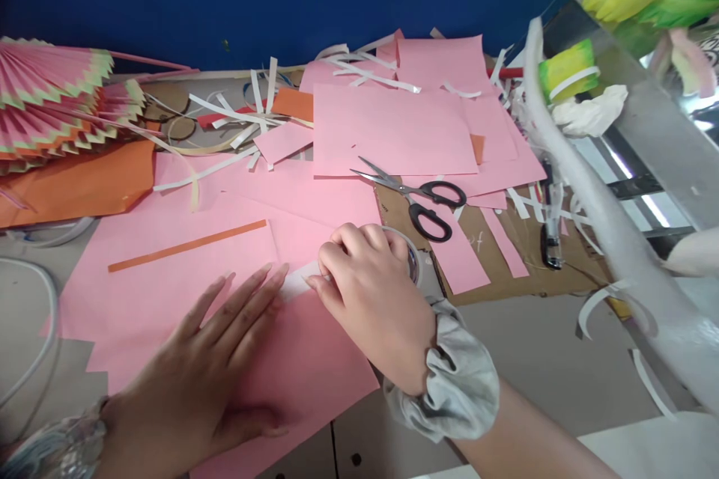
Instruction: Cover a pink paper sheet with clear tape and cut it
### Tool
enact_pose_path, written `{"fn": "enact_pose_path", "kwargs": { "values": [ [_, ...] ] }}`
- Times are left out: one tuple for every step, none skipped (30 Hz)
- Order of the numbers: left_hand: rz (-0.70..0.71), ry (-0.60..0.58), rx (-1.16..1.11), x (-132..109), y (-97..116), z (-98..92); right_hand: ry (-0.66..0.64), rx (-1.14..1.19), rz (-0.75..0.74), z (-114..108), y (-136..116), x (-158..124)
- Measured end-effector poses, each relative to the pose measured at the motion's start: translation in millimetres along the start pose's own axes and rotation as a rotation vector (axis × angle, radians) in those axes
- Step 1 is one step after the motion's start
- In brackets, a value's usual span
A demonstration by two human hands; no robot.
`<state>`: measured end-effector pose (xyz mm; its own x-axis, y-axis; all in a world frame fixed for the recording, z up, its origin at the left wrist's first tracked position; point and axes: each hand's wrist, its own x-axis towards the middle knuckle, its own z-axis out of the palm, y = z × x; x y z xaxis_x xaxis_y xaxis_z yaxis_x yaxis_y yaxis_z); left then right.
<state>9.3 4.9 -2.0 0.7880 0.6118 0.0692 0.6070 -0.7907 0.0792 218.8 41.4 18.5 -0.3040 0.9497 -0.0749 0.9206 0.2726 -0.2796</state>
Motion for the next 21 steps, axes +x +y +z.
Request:
{"fn": "enact_pose_path", "kwargs": {
  "values": [
    [-0.004,0.009,-0.007,2,0,-1.2,-0.007,0.0,0.0,0,0,0],
    [-0.009,0.014,-0.018,3,0,-2.3,-0.016,0.001,-0.001,0,0,0],
    [-0.008,0.013,-0.028,6,0,-2.9,-0.025,0.001,-0.003,0,0,0],
    [-0.001,0.007,-0.037,8,0,-3.0,-0.032,0.001,-0.005,-1,0,0],
    [0.013,-0.006,-0.045,9,0,-2.6,-0.035,-0.001,-0.006,-1,0,-1],
    [0.032,-0.026,-0.049,11,0,-1.7,-0.032,-0.007,-0.005,-1,0,-1],
    [0.048,-0.051,-0.052,12,-1,-0.5,-0.027,-0.013,-0.003,-1,0,-1],
    [0.06,-0.079,-0.056,12,-1,0.8,-0.019,-0.019,0.001,-1,0,-2],
    [0.063,-0.1,-0.063,13,-2,2.0,-0.011,-0.021,0.003,-1,1,-2],
    [0.062,-0.113,-0.07,13,-2,3.0,-0.006,-0.02,0.004,-1,2,-2],
    [0.062,-0.123,-0.075,12,-3,3.7,-0.003,-0.017,0.002,-1,2,-2],
    [0.063,-0.125,-0.078,12,-3,3.9,-0.003,-0.016,0.0,0,3,-2],
    [0.065,-0.129,-0.079,12,-3,3.8,-0.004,-0.018,-0.002,0,3,-2],
    [0.068,-0.132,-0.079,12,-3,3.3,-0.004,-0.022,-0.003,0,3,-2],
    [0.068,-0.136,-0.08,12,-3,2.7,-0.004,-0.03,-0.005,0,3,-2],
    [0.069,-0.14,-0.08,12,-3,1.9,-0.001,-0.038,-0.005,0,3,-2],
    [0.069,-0.141,-0.082,12,-3,1.2,0.005,-0.045,-0.004,0,2,-2],
    [0.069,-0.14,-0.084,12,-3,0.6,0.01,-0.051,-0.004,0,2,-2],
    [0.068,-0.143,-0.086,13,-3,0.1,0.016,-0.054,-0.005,1,1,-3],
    [0.067,-0.145,-0.089,13,-3,-0.2,0.025,-0.057,-0.005,1,0,-3],
    [0.064,-0.148,-0.092,13,-3,-0.3,0.031,-0.058,-0.004,1,0,-4]
  ]
}}
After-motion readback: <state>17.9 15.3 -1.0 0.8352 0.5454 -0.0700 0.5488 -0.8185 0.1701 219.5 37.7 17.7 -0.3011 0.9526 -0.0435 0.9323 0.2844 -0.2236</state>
